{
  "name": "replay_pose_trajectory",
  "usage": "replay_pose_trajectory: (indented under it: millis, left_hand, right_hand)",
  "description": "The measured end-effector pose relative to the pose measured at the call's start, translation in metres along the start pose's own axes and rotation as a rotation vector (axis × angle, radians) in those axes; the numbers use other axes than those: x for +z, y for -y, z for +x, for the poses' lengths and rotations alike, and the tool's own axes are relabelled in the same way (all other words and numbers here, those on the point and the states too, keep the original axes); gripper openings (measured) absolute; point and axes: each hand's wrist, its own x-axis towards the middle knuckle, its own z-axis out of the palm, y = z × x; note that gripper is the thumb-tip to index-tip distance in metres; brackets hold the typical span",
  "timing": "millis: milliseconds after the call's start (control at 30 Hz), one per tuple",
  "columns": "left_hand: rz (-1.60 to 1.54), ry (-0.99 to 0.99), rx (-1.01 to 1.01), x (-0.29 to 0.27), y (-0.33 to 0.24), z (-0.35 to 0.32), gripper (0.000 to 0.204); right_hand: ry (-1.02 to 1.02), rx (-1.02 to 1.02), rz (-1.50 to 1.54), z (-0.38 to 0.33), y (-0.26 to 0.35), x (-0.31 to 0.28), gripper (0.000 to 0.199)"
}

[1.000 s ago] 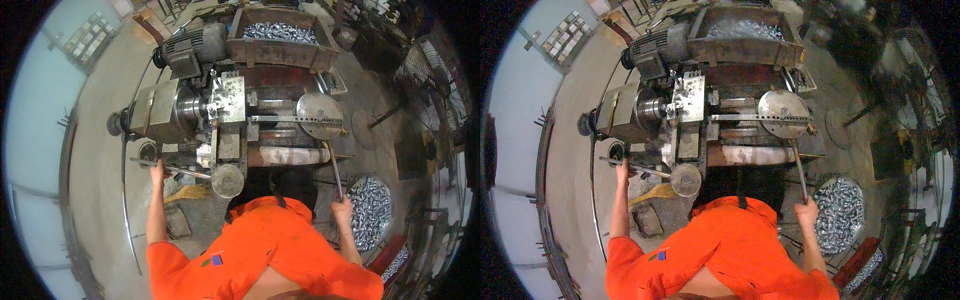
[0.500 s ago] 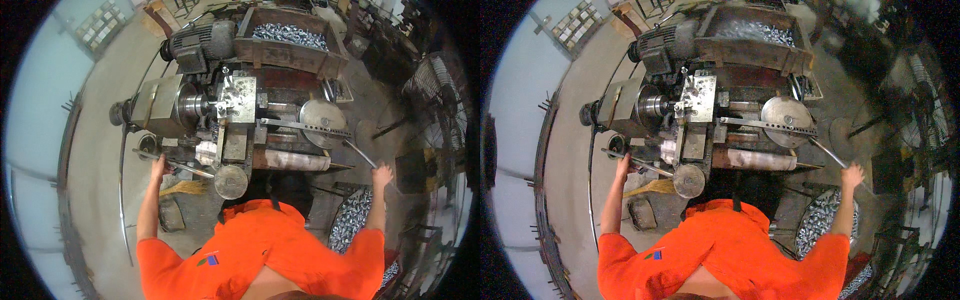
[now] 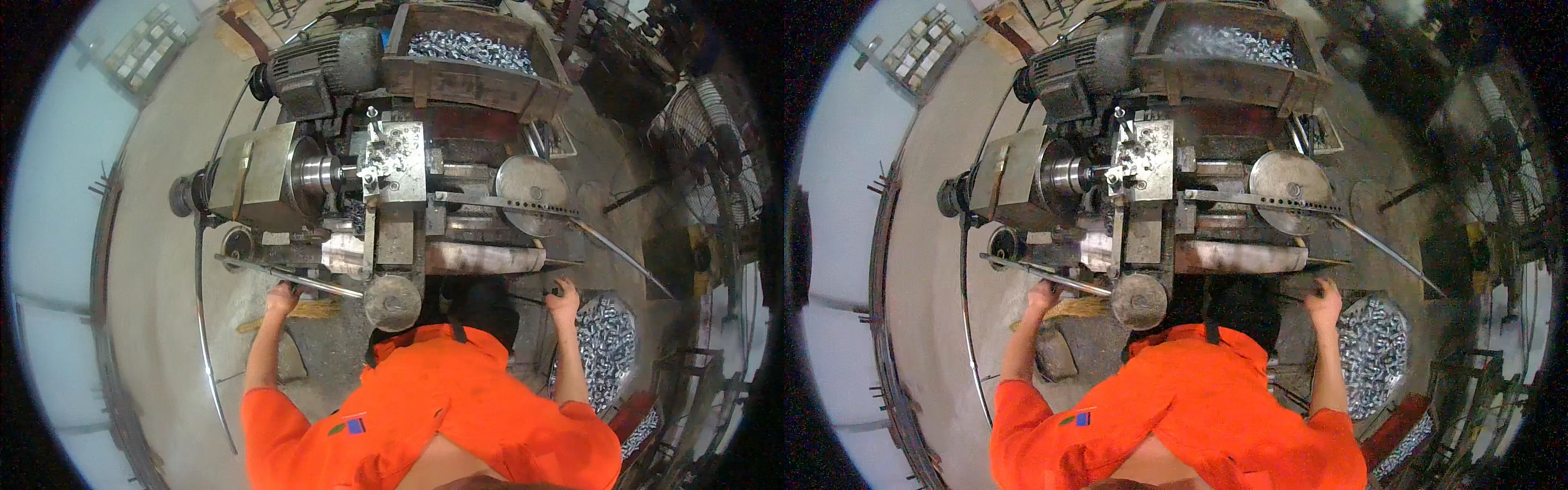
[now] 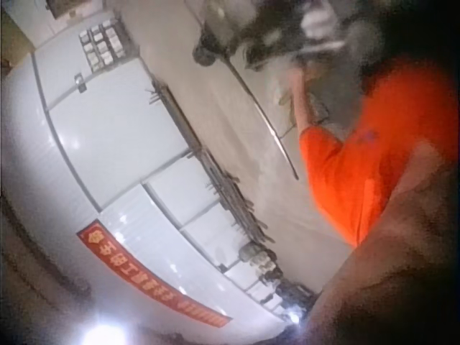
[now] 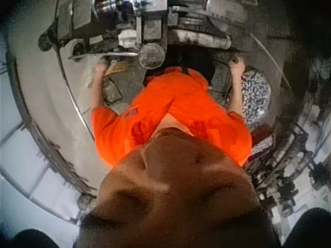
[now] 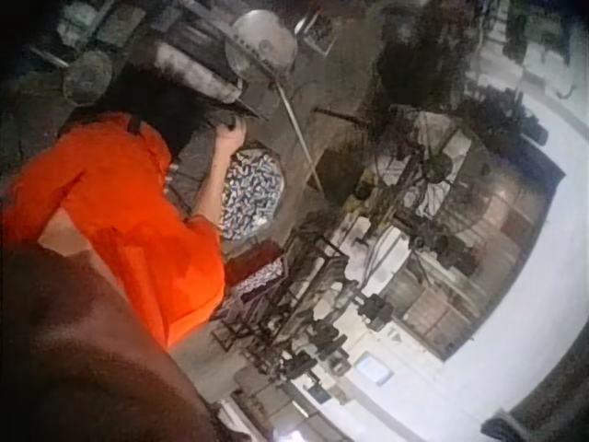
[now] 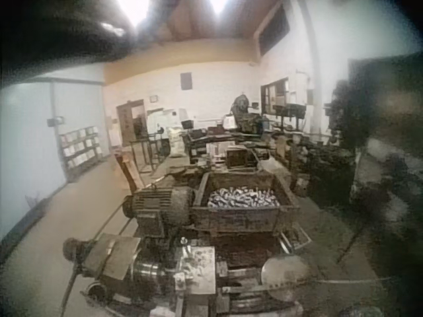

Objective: The person operates a metal forming machine by inserting small metal pieces into the machine, actuating a lever to process them, and then removing the finished pieces. The person repeats this cycle continuously throughout the clip.

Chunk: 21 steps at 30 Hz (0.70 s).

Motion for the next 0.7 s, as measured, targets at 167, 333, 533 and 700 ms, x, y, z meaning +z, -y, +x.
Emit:
replay_pose_trajectory:
  millis: [167, 333, 533, 700]
  left_hand:
    - [-0.238, -0.355, -0.386, 0.081, -0.038, 0.003, 0.041]
    - [-0.381, -0.118, -0.130, 0.104, -0.005, 0.011, 0.051]
    - [-0.098, 0.197, -0.105, 0.026, -0.007, 0.001, 0.051]
    - [-0.360, 0.288, -0.190, 0.045, 0.056, -0.015, 0.049]
  right_hand:
    - [0.077, 0.064, 0.180, 0.001, 0.041, -0.010, 0.036]
    - [0.102, -0.043, 0.159, 0.010, 0.061, -0.015, 0.032]
    - [0.063, -0.266, 0.205, 0.074, 0.120, -0.049, 0.031]
    - [0.167, -0.553, 0.322, 0.127, 0.265, -0.050, 0.034]
